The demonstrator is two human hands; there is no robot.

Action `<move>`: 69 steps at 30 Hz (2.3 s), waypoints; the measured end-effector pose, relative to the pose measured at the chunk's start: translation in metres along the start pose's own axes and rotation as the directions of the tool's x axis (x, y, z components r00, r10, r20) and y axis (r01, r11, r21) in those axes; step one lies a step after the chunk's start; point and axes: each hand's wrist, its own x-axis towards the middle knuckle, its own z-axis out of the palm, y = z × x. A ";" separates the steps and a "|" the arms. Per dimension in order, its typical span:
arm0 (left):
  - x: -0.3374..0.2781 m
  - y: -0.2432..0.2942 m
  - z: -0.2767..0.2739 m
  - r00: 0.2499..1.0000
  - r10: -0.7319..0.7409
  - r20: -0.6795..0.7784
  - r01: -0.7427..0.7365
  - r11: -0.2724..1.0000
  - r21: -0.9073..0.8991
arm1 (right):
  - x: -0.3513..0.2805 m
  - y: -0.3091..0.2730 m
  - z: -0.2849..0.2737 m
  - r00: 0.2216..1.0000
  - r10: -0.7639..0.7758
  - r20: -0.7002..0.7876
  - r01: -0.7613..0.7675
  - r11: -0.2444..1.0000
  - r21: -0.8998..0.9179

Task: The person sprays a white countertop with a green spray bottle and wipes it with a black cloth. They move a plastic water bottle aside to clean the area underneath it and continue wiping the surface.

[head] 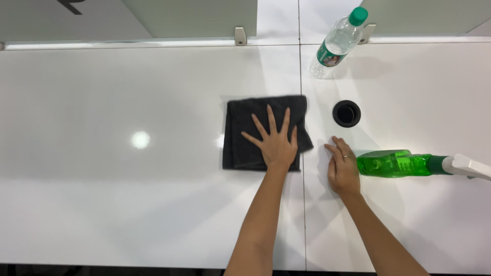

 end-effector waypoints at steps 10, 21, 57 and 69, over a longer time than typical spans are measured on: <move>-0.009 0.000 0.011 0.993 0.038 -0.109 -0.042 0.998 -0.037 | -0.004 0.008 0.003 1.000 -0.014 0.002 0.014 1.000 -0.003; -0.234 -0.003 -0.030 0.995 0.102 0.010 -0.101 0.991 -0.089 | -0.008 0.008 0.004 0.999 -0.041 -0.021 0.042 0.997 0.066; -0.341 -0.124 -0.043 0.994 -0.100 -0.038 0.101 0.995 0.020 | -0.017 0.000 0.008 0.998 -0.056 0.021 0.056 0.998 -0.025; -0.328 -0.051 -0.030 0.996 0.089 0.012 -0.088 0.992 -0.086 | -0.016 0.001 0.004 0.999 -0.031 0.032 0.030 0.999 0.024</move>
